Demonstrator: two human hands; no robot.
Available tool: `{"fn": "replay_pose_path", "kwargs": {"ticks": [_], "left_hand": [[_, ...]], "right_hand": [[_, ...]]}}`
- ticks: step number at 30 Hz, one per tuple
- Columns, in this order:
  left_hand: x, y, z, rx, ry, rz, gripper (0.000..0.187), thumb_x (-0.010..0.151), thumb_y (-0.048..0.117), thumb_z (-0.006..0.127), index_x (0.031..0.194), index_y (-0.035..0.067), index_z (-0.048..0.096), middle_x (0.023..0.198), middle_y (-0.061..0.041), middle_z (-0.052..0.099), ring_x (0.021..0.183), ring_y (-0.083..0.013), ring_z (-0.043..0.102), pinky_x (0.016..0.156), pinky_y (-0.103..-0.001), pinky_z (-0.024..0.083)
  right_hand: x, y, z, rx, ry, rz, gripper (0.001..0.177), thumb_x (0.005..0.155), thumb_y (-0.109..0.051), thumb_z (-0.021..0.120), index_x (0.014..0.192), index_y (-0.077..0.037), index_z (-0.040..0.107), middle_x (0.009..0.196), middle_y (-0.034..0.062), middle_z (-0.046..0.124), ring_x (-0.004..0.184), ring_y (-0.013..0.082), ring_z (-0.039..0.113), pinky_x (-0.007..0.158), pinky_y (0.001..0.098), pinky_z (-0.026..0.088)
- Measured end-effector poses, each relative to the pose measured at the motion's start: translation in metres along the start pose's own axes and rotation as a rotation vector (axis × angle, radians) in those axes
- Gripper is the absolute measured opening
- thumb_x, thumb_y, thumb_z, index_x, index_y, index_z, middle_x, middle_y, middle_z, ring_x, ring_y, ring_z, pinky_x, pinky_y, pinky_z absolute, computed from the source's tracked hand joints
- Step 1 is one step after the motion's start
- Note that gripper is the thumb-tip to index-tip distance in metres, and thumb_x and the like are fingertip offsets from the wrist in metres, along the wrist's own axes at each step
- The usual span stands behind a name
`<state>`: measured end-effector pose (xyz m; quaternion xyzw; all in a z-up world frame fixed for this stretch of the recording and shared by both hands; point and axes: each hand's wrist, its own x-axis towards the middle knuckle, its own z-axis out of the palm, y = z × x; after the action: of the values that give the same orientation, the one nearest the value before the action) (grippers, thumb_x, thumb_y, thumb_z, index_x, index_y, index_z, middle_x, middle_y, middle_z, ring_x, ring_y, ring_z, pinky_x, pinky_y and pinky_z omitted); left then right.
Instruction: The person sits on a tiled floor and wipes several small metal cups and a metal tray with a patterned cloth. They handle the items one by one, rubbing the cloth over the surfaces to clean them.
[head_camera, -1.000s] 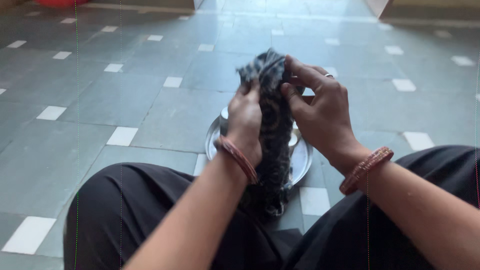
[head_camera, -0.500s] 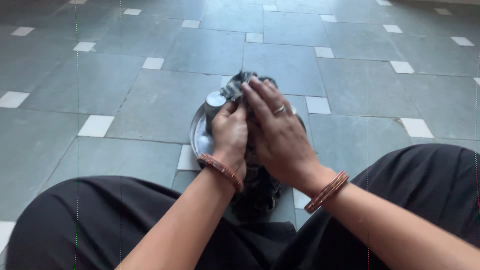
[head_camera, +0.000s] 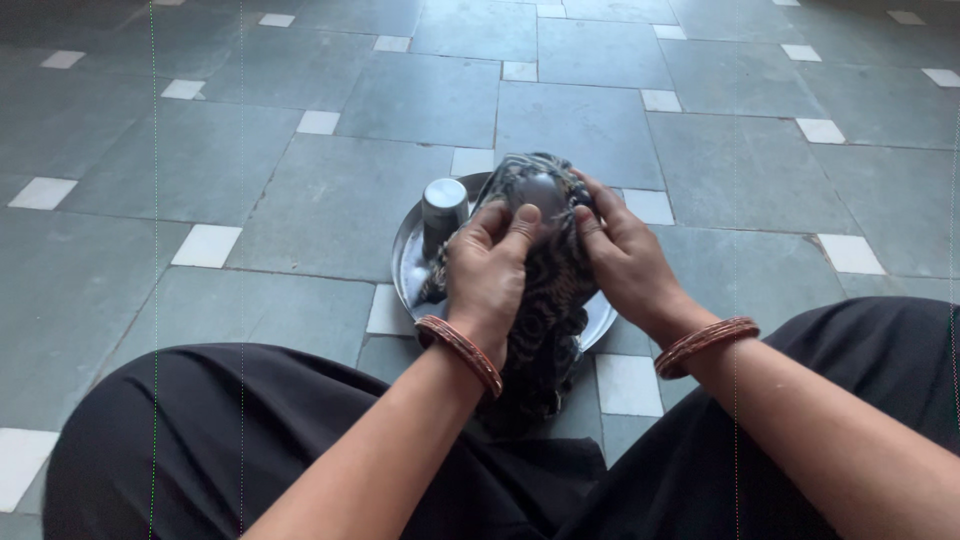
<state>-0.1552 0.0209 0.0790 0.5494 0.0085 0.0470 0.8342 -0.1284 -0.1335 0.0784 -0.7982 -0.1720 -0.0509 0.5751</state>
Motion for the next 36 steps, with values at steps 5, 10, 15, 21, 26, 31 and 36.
{"fn": "replay_pose_path", "kwargs": {"ticks": [5, 10, 15, 21, 26, 31, 36], "left_hand": [[-0.002, 0.001, -0.004, 0.177, 0.05, 0.078, 0.024, 0.097, 0.024, 0.067, 0.107, 0.004, 0.076, 0.095, -0.002, 0.079, 0.085, -0.0076, 0.068, 0.079, -0.024, 0.054], [-0.007, 0.008, -0.006, 0.326, 0.094, 0.053, 0.027, 0.093, 0.028, 0.07, 0.108, 0.007, 0.077, 0.098, -0.003, 0.082, 0.088, -0.0083, 0.073, 0.081, -0.025, 0.056], [-0.006, 0.005, -0.002, 0.362, -0.016, 0.146, 0.031, 0.092, 0.029, 0.073, 0.114, 0.006, 0.074, 0.104, -0.004, 0.08, 0.097, -0.0113, 0.075, 0.089, -0.026, 0.057], [-0.014, 0.01, 0.002, 0.547, -0.117, 0.153, 0.028, 0.09, 0.028, 0.072, 0.11, 0.009, 0.076, 0.102, -0.005, 0.082, 0.097, -0.0151, 0.079, 0.089, -0.029, 0.057], [-0.01, 0.011, 0.0, 0.691, -0.025, 0.184, 0.025, 0.09, 0.028, 0.07, 0.11, 0.013, 0.074, 0.104, -0.005, 0.08, 0.096, -0.0185, 0.078, 0.084, -0.031, 0.058], [0.007, 0.005, -0.017, 0.718, 0.148, 0.192, 0.019, 0.091, 0.022, 0.067, 0.107, 0.017, 0.075, 0.099, -0.005, 0.081, 0.092, -0.0193, 0.081, 0.08, -0.034, 0.061], [0.001, -0.008, -0.018, 0.809, 0.142, 0.323, 0.029, 0.087, 0.013, 0.063, 0.113, 0.018, 0.075, 0.1, -0.01, 0.078, 0.094, -0.0301, 0.075, 0.082, -0.041, 0.057]], "right_hand": [[-0.011, -0.013, -0.005, 0.016, 0.055, 0.168, 0.044, 0.1, -0.012, 0.063, 0.143, -0.008, 0.062, 0.104, 0.0121, 0.074, 0.088, 0.0118, 0.067, 0.075, 0.0261, 0.057], [-0.012, -0.02, -0.002, 0.081, 0.118, 0.132, 0.036, 0.095, -0.003, 0.066, 0.132, -0.004, 0.068, 0.103, 0.0084, 0.077, 0.087, 0.0097, 0.07, 0.078, 0.0253, 0.061], [-0.002, -0.007, -0.009, 0.208, 0.239, 0.155, 0.032, 0.097, -0.004, 0.065, 0.128, -0.004, 0.07, 0.112, 0.0063, 0.076, 0.093, 0.008, 0.07, 0.082, 0.023, 0.059], [0.013, 0.009, -0.022, 0.233, 0.303, 0.171, 0.032, 0.097, -0.002, 0.064, 0.128, -0.004, 0.07, 0.115, 0.0049, 0.076, 0.096, 0.0082, 0.07, 0.082, 0.0234, 0.059], [0.012, 0.002, -0.014, 0.229, 0.225, 0.09, 0.033, 0.097, -0.002, 0.064, 0.13, -0.003, 0.07, 0.116, 0.0061, 0.076, 0.097, 0.0083, 0.07, 0.086, 0.0234, 0.06], [-0.005, -0.02, 0.008, 0.067, 0.044, -0.095, 0.034, 0.096, -0.001, 0.066, 0.13, -0.008, 0.07, 0.116, 0.0089, 0.077, 0.099, 0.0121, 0.073, 0.088, 0.0259, 0.063], [-0.013, -0.034, 0.016, -0.443, 0.081, -0.443, 0.04, 0.091, 0.003, 0.07, 0.128, -0.013, 0.073, 0.124, 0.013, 0.074, 0.107, 0.0198, 0.074, 0.091, 0.0283, 0.061]]}}
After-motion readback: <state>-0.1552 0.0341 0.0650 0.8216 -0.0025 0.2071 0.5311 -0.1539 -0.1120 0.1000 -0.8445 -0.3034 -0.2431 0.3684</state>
